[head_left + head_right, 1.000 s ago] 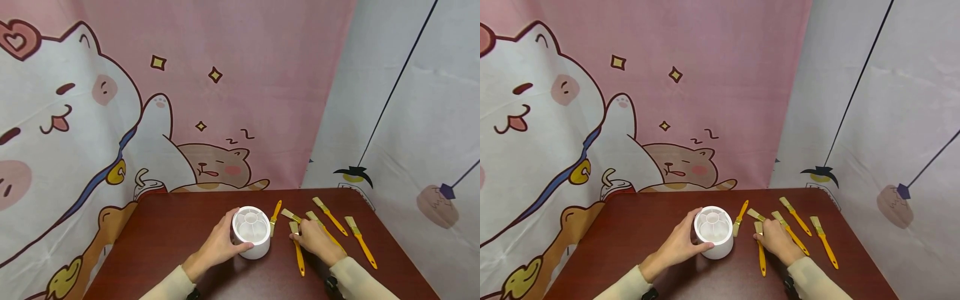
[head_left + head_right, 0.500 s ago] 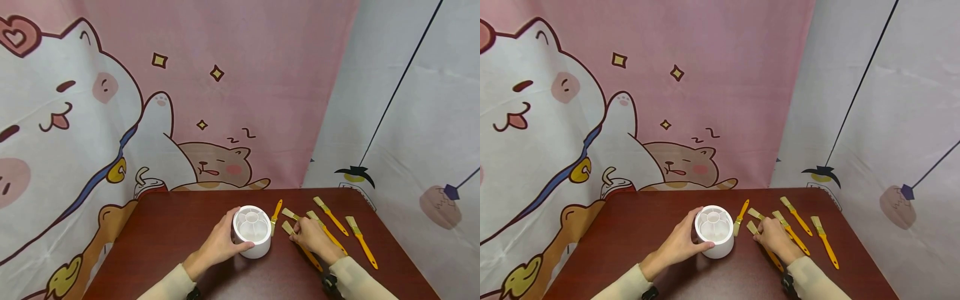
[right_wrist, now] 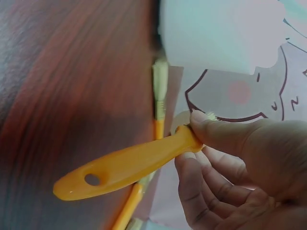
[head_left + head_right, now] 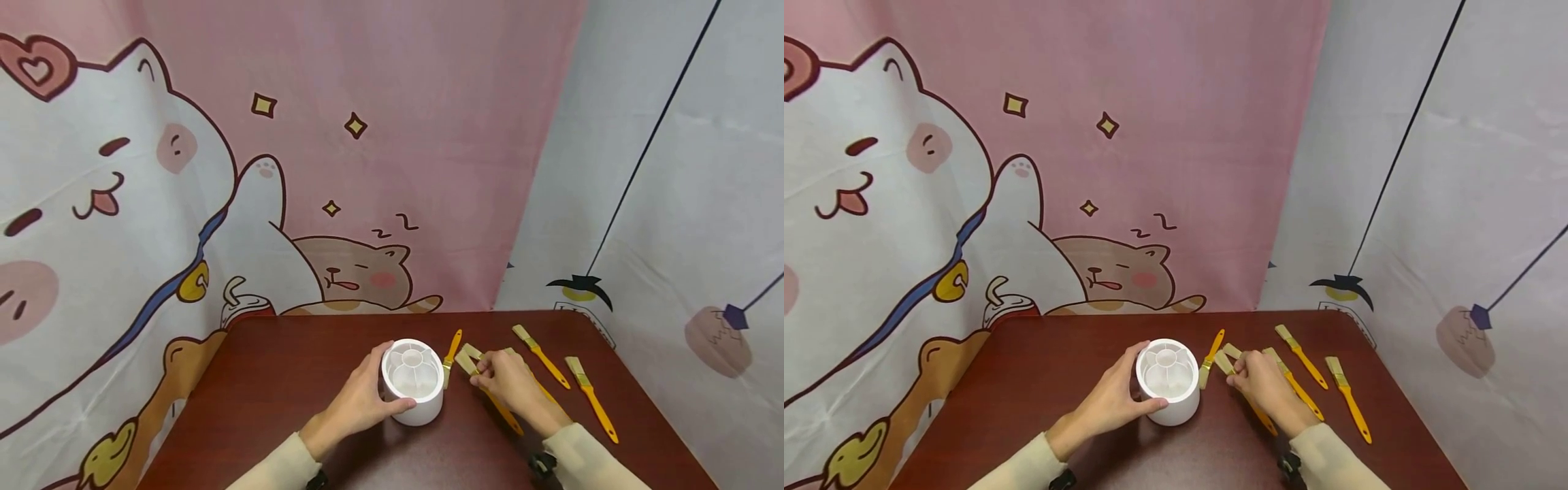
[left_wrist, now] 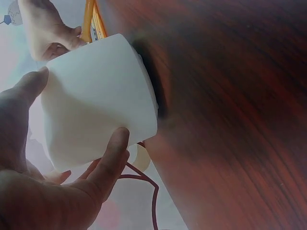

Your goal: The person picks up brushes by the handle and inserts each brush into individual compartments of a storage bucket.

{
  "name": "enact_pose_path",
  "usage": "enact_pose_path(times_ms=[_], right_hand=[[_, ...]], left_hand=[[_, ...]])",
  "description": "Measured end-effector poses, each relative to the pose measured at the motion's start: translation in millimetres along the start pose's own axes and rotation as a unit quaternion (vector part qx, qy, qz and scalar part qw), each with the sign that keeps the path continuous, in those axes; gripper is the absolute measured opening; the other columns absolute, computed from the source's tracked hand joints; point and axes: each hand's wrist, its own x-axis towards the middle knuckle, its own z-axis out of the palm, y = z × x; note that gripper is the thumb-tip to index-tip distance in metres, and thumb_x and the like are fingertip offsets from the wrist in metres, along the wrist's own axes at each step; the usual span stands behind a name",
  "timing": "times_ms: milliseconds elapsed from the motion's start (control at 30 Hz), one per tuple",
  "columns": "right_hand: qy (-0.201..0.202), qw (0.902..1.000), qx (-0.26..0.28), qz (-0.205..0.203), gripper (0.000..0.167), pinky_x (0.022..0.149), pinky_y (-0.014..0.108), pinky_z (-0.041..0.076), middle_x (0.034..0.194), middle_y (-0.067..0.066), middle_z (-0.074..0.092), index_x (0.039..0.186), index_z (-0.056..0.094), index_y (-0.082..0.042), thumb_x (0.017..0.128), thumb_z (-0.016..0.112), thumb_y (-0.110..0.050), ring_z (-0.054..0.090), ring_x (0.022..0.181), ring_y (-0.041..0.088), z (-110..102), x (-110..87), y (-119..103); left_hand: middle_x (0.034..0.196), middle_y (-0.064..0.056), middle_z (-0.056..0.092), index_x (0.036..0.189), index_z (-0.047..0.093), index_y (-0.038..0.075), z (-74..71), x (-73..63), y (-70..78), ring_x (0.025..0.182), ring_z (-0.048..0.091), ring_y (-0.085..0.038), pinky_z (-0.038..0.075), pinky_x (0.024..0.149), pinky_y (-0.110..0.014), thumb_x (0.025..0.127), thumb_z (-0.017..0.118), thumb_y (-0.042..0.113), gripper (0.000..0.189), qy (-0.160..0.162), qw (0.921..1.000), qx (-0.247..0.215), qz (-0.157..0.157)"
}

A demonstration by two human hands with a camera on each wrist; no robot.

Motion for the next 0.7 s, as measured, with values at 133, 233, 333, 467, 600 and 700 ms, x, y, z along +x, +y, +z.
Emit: enact_pose_path(times_ms=[133, 233, 333, 467, 600, 700], right_hand=[[0.002, 1.0000, 0.002, -0.003, 0.021, 0.068, 0.030, 0.055, 0.079, -0.007, 0.077, 0.093, 0.082, -0.012, 0.093, 0.101, -0.020, 0.064, 0.074, 0.008, -5, 0.1, -6], [0.005, 0.9998, 0.005, -0.016, 0.020, 0.068, 0.029, 0.056, 0.079, -0.007, 0.078, 0.095, 0.082, -0.011, 0.094, 0.100, -0.021, 0.065, 0.071, 0.006, -9, -0.4, -11], [0.013, 0.9995, 0.008, -0.028, 0.019, 0.067, 0.027, 0.055, 0.080, -0.006, 0.079, 0.096, 0.083, -0.011, 0.094, 0.100, -0.020, 0.064, 0.070, 0.005, -12, -1.3, -15], [0.027, 0.9990, 0.009, -0.035, 0.018, 0.067, 0.025, 0.055, 0.082, -0.005, 0.079, 0.097, 0.083, -0.011, 0.094, 0.099, -0.018, 0.064, 0.072, 0.005, -17, -2.1, -21], [0.044, 0.9979, 0.011, -0.046, 0.018, 0.070, 0.026, 0.057, 0.084, -0.005, 0.080, 0.097, 0.083, -0.012, 0.094, 0.099, -0.019, 0.068, 0.075, 0.006, -21, -2.7, -28], [0.059, 0.9965, 0.015, -0.058, 0.019, 0.071, 0.027, 0.059, 0.085, -0.005, 0.081, 0.096, 0.083, -0.012, 0.093, 0.100, -0.019, 0.070, 0.076, 0.007, -25, -3.8, -34]], left_hand=[[0.158, -0.018, 0.066, 0.176, 0.039, 0.013, -0.2, -0.1, 0.1, 0.142, 0.071, -0.033, 0.061, 0.114, -0.059, 0.084, 0.105, 0.053, 0.120, -0.003, 1.0000, -0.002, 0.000], [0.158, -0.018, 0.066, 0.176, 0.039, 0.013, -0.8, -0.3, 0.7, 0.142, 0.071, -0.034, 0.061, 0.114, -0.059, 0.085, 0.105, 0.052, 0.119, -0.003, 1.0000, -0.002, 0.001], [0.157, -0.017, 0.066, 0.176, 0.040, 0.014, -1.2, -0.5, 1.2, 0.141, 0.071, -0.034, 0.061, 0.114, -0.059, 0.085, 0.105, 0.052, 0.119, -0.003, 1.0000, 0.001, 0.000], [0.158, -0.017, 0.066, 0.176, 0.039, 0.012, -1.2, -0.3, 1.1, 0.141, 0.071, -0.033, 0.061, 0.114, -0.059, 0.085, 0.105, 0.052, 0.119, -0.006, 1.0000, -0.001, -0.002], [0.158, -0.018, 0.065, 0.176, 0.039, 0.011, -1.3, 0.4, 1.2, 0.141, 0.071, -0.033, 0.061, 0.114, -0.059, 0.085, 0.105, 0.051, 0.119, -0.007, 1.0000, -0.001, -0.001], [0.158, -0.018, 0.066, 0.176, 0.039, 0.011, -1.6, 0.8, 1.4, 0.141, 0.071, -0.033, 0.061, 0.114, -0.058, 0.085, 0.105, 0.051, 0.119, -0.008, 1.0000, 0.001, 0.000]])
